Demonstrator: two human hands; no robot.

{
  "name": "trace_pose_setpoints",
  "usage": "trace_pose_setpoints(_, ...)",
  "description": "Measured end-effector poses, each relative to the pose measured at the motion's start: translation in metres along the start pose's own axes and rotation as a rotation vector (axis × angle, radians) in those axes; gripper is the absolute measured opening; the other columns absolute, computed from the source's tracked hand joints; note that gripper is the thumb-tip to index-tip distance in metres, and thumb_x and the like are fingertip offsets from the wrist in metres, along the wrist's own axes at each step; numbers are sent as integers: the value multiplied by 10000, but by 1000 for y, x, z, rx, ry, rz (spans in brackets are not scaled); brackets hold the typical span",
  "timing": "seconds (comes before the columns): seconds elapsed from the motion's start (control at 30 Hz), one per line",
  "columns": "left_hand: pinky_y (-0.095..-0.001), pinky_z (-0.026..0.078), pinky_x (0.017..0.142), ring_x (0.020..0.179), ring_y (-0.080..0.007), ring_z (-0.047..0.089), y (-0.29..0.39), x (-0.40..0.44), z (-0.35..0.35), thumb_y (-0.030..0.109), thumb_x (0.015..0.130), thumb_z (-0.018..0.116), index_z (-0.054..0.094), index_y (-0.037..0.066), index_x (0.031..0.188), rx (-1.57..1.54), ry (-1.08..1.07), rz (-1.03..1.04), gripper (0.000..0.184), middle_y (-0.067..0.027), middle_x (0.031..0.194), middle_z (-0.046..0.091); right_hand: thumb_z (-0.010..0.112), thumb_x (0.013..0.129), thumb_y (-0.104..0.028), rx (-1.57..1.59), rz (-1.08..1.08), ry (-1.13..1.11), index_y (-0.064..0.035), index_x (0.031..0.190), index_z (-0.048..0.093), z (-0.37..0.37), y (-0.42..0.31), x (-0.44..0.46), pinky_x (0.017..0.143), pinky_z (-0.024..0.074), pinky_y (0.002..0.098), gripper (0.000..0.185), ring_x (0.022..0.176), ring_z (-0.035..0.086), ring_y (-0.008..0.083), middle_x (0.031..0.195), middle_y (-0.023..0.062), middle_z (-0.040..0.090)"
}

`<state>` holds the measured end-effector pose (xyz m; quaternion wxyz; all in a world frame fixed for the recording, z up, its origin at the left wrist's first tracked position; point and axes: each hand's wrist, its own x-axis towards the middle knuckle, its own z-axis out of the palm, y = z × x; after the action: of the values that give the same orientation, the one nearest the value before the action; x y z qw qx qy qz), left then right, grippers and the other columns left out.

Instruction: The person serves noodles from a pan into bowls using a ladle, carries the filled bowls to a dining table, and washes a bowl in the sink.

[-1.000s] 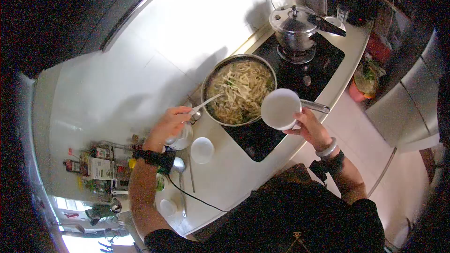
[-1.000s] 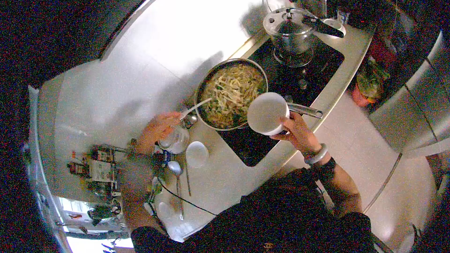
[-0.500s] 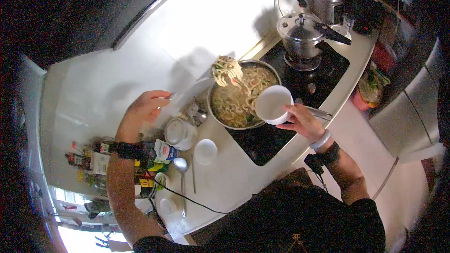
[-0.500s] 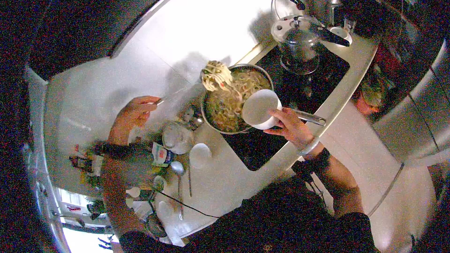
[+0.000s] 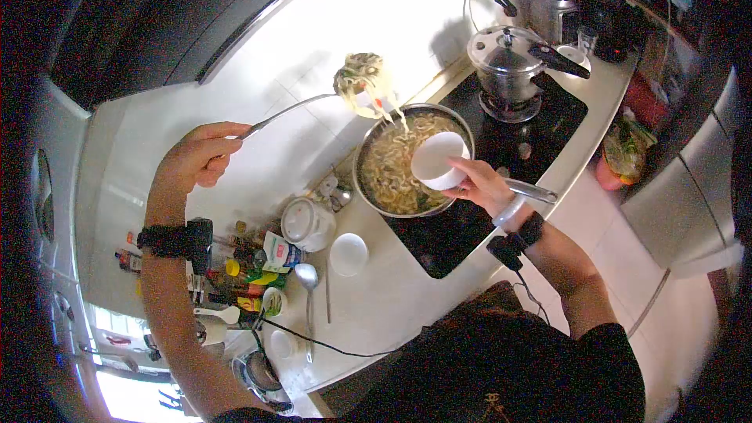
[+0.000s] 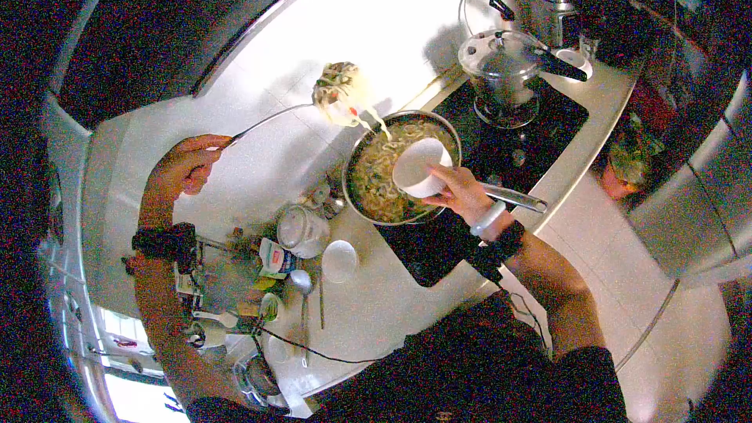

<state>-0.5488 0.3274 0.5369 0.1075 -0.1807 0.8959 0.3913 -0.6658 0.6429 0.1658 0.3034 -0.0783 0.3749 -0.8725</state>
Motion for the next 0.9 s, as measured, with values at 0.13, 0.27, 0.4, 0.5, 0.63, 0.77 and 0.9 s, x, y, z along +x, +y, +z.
trace_pose_setpoints(0.13, -206, 187, 333, 374, -31, 257, -5, -2, 9, 179, 837, 568, 536, 54, 1187, -10, -36, -7, 373, 72, 503, 338, 670, 800, -284, 53, -25, 68, -36, 1055, 568, 27, -5, 9, 785, 546, 414, 370, 819, 578, 173, 896, 74, 549)
trace_pose_setpoints(0.27, -210, 214, 332, 377, -34, 281, -16, -3, 43, 157, 821, 593, 564, 77, 1172, 5, -52, 10, 361, 62, 518, 397, 656, 814, -305, 54, -84, -4, -4, 1096, 528, 19, 2, 26, 797, 544, 390, 432, 934, 595, 196, 1038, 107, 569)
trace_pose_setpoints(0.4, -207, 235, 342, 393, -31, 313, -43, 9, 82, 155, 818, 606, 580, 83, 1164, 57, -25, 57, 354, 57, 535, 444, 678, 799, -266, 69, -62, 9, -46, 1032, 561, 39, -15, 16, 807, 524, 470, 341, 921, 584, 183, 1006, 86, 573)
trace_pose_setpoints(0.5, -194, 261, 356, 419, -20, 351, -70, 21, 102, 160, 819, 610, 592, 86, 1157, 158, 31, 109, 347, 40, 580, 508, 672, 803, -251, 95, -86, 41, -43, 988, 577, 45, -19, 11, 797, 526, 485, 294, 886, 586, 182, 982, 82, 577)
trace_pose_setpoints(0.63, -263, 473, 620, 710, -109, 587, -97, 26, 120, 137, 795, 614, 579, 51, 1162, 98, 16, 225, 379, -67, 837, 662, 660, 813, -239, 115, -79, 5, -57, 922, 601, 52, -26, 3, 800, 525, 483, 220, 825, 577, 177, 918, 51, 580)
trace_pose_setpoints(0.77, -340, 484, 750, 847, -223, 633, -95, 13, 135, 133, 773, 595, 585, 73, 1151, 332, 116, 377, 382, -139, 979, 654, 650, 822, -234, 144, -107, 20, -84, 891, 615, 37, -13, 8, 783, 531, 474, 169, 727, 578, 145, 782, 0, 565)
trace_pose_setpoints(0.9, -417, 489, 724, 801, -338, 624, -94, 1, 145, 159, 792, 560, 587, 129, 1140, 617, 329, 498, 350, -187, 924, 632, 540, 894, -281, 103, -154, -75, -58, 1099, 589, 11, 2, 12, 833, 524, 443, 306, 815, 574, 173, 924, 59, 541)
